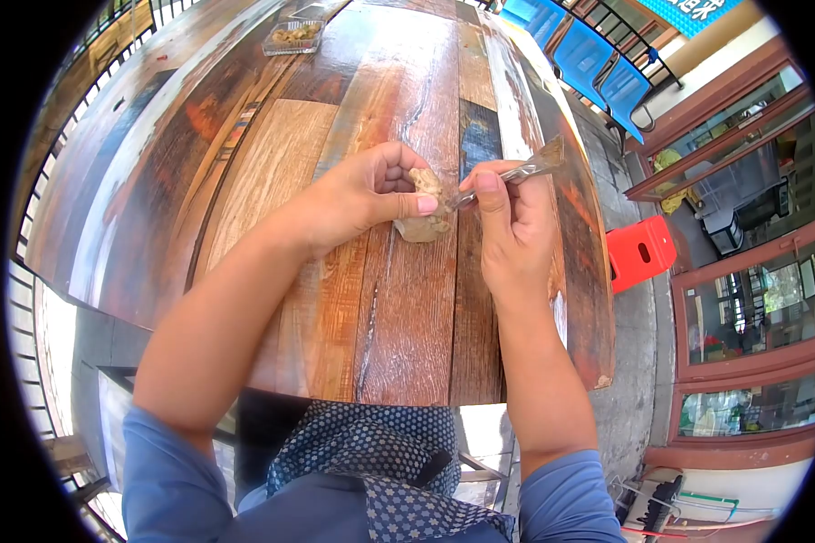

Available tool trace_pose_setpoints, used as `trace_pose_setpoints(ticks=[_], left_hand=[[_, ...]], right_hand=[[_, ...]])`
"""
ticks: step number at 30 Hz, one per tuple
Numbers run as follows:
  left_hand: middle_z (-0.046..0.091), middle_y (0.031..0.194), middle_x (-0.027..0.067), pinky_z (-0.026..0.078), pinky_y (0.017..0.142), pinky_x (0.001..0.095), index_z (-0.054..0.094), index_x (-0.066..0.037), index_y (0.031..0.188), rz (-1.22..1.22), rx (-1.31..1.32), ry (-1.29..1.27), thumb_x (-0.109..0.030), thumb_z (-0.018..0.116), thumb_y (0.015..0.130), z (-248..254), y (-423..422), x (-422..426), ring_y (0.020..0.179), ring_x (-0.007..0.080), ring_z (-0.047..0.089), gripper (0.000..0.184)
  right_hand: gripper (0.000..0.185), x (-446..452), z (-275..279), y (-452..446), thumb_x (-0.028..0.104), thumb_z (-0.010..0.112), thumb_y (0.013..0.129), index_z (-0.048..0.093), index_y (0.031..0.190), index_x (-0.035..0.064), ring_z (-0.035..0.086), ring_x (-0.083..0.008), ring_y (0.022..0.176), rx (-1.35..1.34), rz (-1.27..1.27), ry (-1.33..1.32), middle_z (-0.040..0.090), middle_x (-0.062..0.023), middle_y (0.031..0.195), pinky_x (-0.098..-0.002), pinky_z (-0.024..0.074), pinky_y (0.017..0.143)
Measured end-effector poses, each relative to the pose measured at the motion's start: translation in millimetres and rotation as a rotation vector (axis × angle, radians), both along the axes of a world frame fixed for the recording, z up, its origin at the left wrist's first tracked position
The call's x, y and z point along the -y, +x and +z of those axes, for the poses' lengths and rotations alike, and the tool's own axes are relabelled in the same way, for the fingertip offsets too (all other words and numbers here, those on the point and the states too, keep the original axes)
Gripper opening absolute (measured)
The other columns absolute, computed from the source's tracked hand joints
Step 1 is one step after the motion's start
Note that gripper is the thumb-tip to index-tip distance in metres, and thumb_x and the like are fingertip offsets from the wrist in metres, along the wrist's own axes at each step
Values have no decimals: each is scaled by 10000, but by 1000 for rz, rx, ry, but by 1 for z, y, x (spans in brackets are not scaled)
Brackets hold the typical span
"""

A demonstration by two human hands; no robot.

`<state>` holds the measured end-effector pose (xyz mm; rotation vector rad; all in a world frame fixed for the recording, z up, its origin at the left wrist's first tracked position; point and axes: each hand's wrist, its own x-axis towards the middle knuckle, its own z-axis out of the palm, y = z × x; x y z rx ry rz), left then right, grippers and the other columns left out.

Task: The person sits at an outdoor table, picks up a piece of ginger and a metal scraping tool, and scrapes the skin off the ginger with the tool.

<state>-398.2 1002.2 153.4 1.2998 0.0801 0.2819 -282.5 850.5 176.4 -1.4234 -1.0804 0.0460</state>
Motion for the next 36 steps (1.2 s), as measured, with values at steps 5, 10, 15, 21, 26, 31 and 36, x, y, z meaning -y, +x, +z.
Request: trace_pose_setpoints(ticks=[5, 10, 15, 21, 26, 31, 36], left_hand=[[614, 1036, 24, 476, 895, 271, 514, -54, 1115, -4, 8, -5, -43, 704, 872, 1, 0, 1, 1000, 116, 576, 308], [621, 1011, 52, 486, 868, 280, 530, -28, 1114, 12, 36, 26, -107, 742, 855, -4, 2, -1, 980, 143, 586, 344], [613, 1013, 47, 481, 872, 279, 532, -37, 1114, 7, 25, 13, -118, 748, 852, -6, 2, -1, 980, 140, 577, 349], [613, 1010, 42, 483, 869, 278, 533, -40, 1113, 0, 26, 9, -121, 749, 854, -3, 1, 0, 971, 137, 580, 347], [622, 1021, 43, 488, 878, 280, 532, -34, 1118, -28, 36, -19, -98, 737, 859, 3, -2, 0, 980, 141, 594, 337], [645, 1031, 74, 493, 914, 350, 545, -45, 1096, -265, 137, -195, -78, 741, 834, 21, -15, 7, 994, 191, 619, 329], [636, 1065, 132, 465, 895, 342, 581, -13, 1062, -473, 176, -163, -54, 793, 763, 28, -29, 13, 1067, 244, 601, 369]], right_hand=[[216, 0, 0, 2, 229, 636, 961, 588, 970, 18, 586, -109, 748, -6, 14, -16, 635, -47, 820, -255, 475, 687], [193, 0, 4, -1, 216, 618, 972, 577, 1000, 30, 578, -97, 756, -75, 72, -14, 630, -31, 848, -249, 477, 694], [179, 0, 3, 0, 206, 601, 981, 565, 1000, 31, 563, -83, 753, -80, 78, 4, 625, -23, 858, -235, 469, 694], [185, 1, 3, 1, 211, 589, 988, 544, 970, 33, 547, -78, 741, -64, 81, -29, 598, -18, 843, -234, 464, 685], [196, 0, 5, 3, 229, 539, 1013, 520, 994, 34, 536, -81, 737, -113, 16, 96, 585, -27, 863, -233, 463, 685], [190, -1, 5, 10, 221, 498, 1030, 512, 998, 34, 527, -83, 729, -170, -85, 109, 581, -32, 862, -234, 461, 685], [189, -2, 3, 9, 219, 496, 1030, 510, 992, 35, 526, -82, 726, -165, -100, 94, 582, -30, 860, -233, 460, 680]])
